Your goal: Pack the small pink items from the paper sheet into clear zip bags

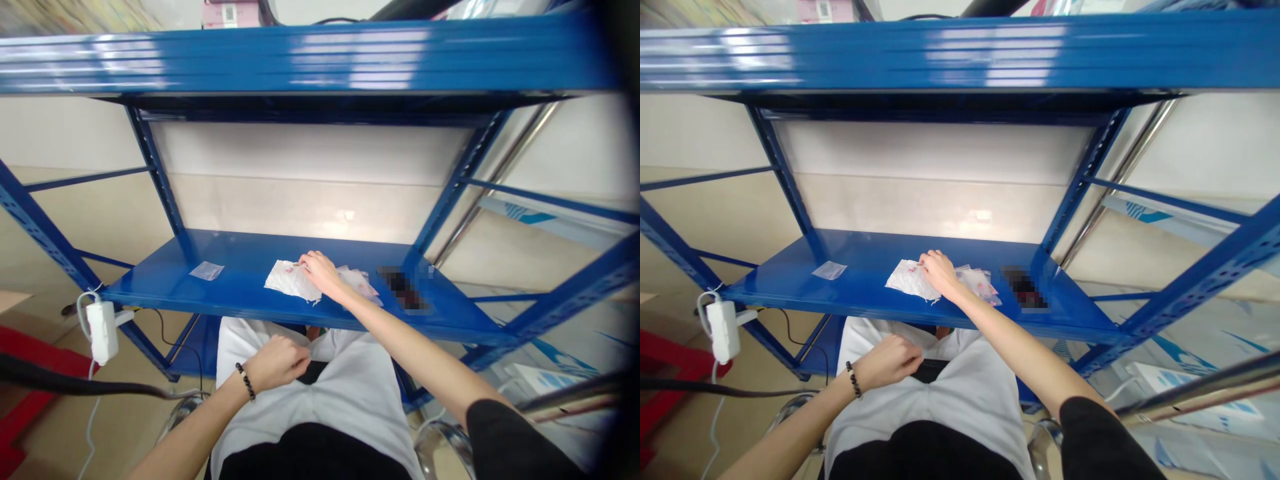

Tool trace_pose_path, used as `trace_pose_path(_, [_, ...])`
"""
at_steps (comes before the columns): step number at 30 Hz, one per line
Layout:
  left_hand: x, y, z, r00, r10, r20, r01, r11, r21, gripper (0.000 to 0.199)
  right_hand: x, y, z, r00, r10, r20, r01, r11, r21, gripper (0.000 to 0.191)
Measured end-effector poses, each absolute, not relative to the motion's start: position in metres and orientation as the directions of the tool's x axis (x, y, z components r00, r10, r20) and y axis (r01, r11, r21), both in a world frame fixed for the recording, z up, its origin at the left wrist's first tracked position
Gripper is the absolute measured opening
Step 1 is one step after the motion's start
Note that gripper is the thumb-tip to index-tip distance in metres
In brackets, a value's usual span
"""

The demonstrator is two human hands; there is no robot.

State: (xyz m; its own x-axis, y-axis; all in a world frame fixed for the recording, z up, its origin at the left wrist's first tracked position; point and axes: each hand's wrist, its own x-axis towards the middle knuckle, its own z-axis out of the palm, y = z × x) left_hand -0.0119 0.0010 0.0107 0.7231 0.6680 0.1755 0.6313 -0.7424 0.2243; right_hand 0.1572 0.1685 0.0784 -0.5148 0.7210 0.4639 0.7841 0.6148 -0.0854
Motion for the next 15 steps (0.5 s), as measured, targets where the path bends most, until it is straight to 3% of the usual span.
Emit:
trace_pose_path(4, [-0.015,-0.001,0.014,0.711,0.677,0.192,0.641,-0.736,0.218,0.032,0.12,0.184,0.081,-0.557,0.736,0.385,0.753,0.643,-0.141,0.016])
trace_pose_path(10, [-0.016,0.012,0.014,0.7,0.68,0.216,0.649,-0.733,0.204,0.03,0.044,0.188,0.075,-0.687,0.629,0.365,0.595,0.774,-0.215,0.027])
trace_pose_path(15, [-0.015,0.014,0.006,0.698,0.694,0.18,0.652,-0.719,0.243,0.024,-0.034,0.177,0.058,-0.815,0.494,0.305,0.471,0.869,-0.148,0.028])
